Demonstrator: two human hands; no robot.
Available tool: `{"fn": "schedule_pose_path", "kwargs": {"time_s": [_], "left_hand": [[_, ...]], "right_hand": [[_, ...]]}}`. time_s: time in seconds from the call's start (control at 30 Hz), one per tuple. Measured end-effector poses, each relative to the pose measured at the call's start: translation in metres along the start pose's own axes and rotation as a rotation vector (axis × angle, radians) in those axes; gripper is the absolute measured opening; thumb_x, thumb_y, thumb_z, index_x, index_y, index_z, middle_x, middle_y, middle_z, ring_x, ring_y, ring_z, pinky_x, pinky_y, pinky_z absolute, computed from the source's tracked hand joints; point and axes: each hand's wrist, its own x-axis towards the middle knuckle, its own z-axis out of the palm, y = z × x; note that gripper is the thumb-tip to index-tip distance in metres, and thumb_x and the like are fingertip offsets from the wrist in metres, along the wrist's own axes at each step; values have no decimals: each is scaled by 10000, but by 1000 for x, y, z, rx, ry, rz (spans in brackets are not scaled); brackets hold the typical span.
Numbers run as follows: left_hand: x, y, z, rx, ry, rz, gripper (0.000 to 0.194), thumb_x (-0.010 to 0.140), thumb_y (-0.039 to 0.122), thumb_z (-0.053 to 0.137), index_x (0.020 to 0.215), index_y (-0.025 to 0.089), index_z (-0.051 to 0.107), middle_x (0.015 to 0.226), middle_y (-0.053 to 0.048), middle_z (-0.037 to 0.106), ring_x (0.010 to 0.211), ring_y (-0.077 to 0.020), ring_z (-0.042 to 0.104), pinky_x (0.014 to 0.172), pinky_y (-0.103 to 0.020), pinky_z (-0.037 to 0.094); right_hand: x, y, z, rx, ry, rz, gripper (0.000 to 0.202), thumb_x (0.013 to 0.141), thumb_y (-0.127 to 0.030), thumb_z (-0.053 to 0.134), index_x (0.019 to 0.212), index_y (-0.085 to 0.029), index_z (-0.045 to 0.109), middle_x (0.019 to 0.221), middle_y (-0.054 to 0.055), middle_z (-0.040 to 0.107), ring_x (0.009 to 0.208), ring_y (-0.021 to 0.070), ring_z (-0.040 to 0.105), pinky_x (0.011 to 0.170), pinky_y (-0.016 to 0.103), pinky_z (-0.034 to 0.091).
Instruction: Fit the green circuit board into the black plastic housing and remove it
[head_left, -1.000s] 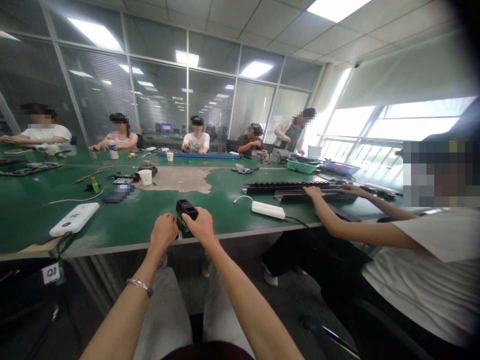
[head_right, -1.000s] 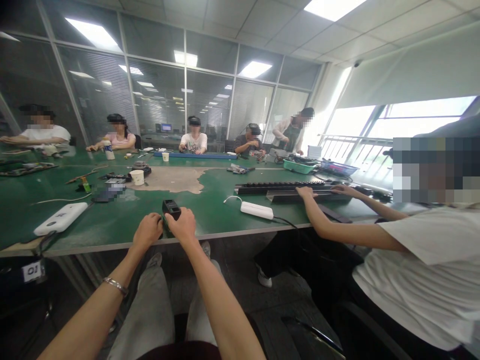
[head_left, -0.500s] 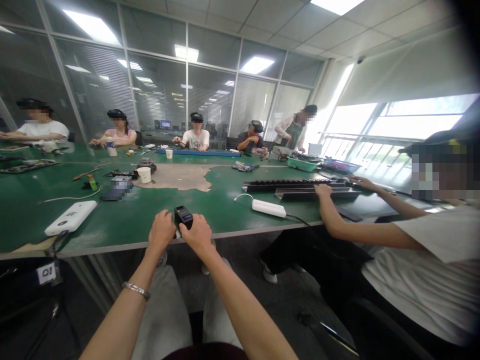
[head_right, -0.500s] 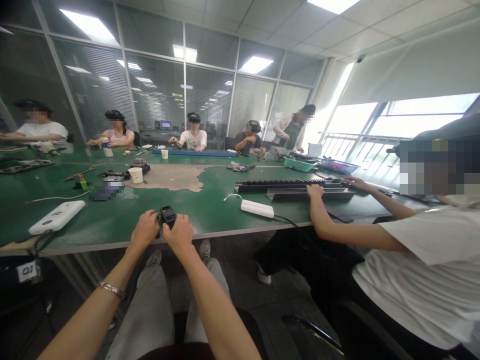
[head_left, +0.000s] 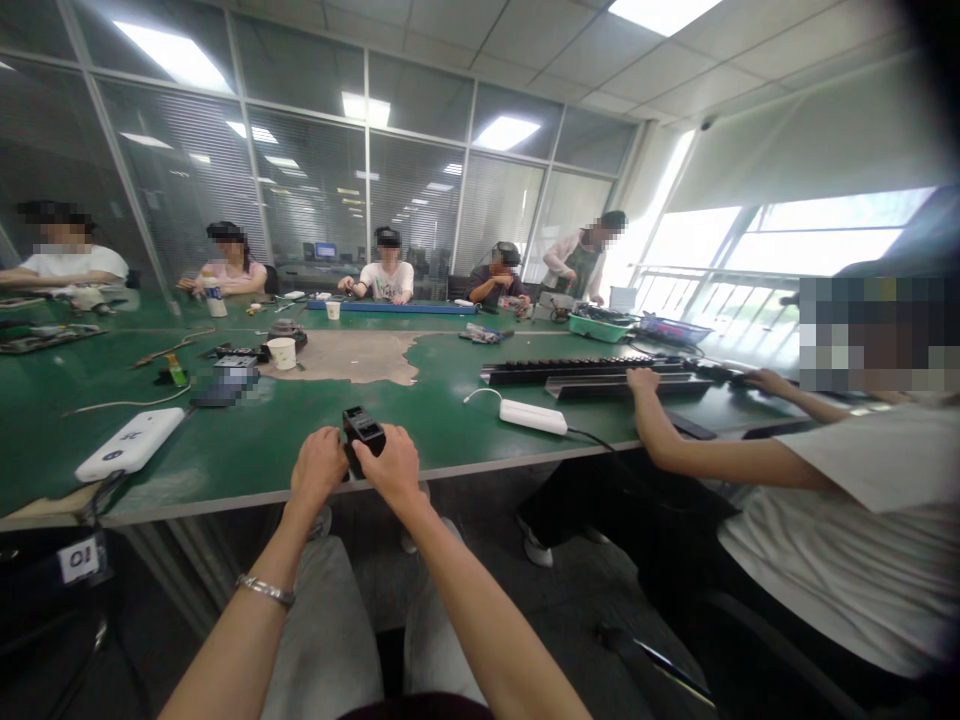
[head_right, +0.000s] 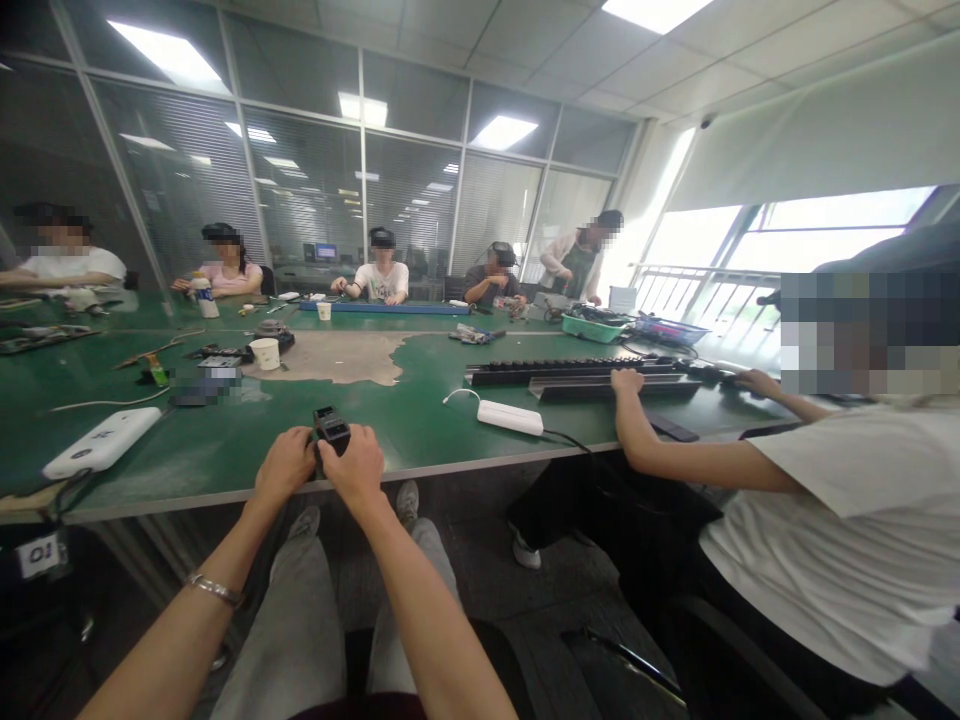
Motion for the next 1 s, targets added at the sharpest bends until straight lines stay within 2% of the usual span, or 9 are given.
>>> {"fn": "schedule_pose_path", "kwargs": {"time_s": [0.1,0.2,0.33,0.47,0.63,0.7,0.87,1.0], "left_hand": [[0,0,1,10,-3,3,266,859,235,431,1025,174,630,1088,-114,615,1036,-233,548,922,-334,391],[-1,0,1,14,-9,8,286,879,263,416,1054,196,632,1106,-98,609,1027,-220,546,929,-329,383],[-1,0,1,18,-3,1,302,887,278,411,1072,219,642,1096,-92,612,1002,-221,547,914,-327,389],[-1,0,1,25,-1,2,311,891,295,412,1088,248,647,1111,-84,606,992,-229,544,898,-335,396],[-1,1,1,41,-16,-6,306,895,305,409,1058,261,664,1134,-84,598,992,-232,544,891,-344,399],[-1,1,0,46,-21,-9,296,891,303,420,1050,263,666,1159,-82,589,1014,-231,539,900,-341,396],[-4,3,-3,51,-26,3,295,895,313,421,1068,268,656,1191,-70,577,1050,-226,526,913,-334,394],[-5,3,-4,60,-25,9,297,902,317,417,1061,251,660,1194,-73,575,1046,-227,523,913,-339,396]], "right_hand": [[7,-4,-11,79,84,-32,376,817,-507,547,1034,-203,586,959,69,609,926,198,566,807,287,426],[15,3,-22,99,131,7,357,845,-480,514,1062,-207,588,985,63,617,948,186,558,832,276,413],[19,27,-29,44,122,101,372,820,-482,539,1051,-196,594,962,77,620,902,201,577,785,282,425],[15,52,-27,-2,95,142,369,797,-486,565,1013,-188,601,933,87,618,886,215,584,765,290,425],[12,65,-24,-48,54,159,365,763,-484,598,962,-178,606,912,104,611,885,238,581,762,307,424],[12,65,-23,-57,40,151,409,731,-501,629,970,-169,604,920,112,608,894,247,579,766,312,426],[10,67,-23,-63,56,138,639,708,-541,642,1180,-129,520,1052,151,579,965,262,562,810,326,420],[8,69,-25,-41,57,125,430,750,-473,618,1044,-161,593,972,109,604,905,232,574,790,305,422]]}}
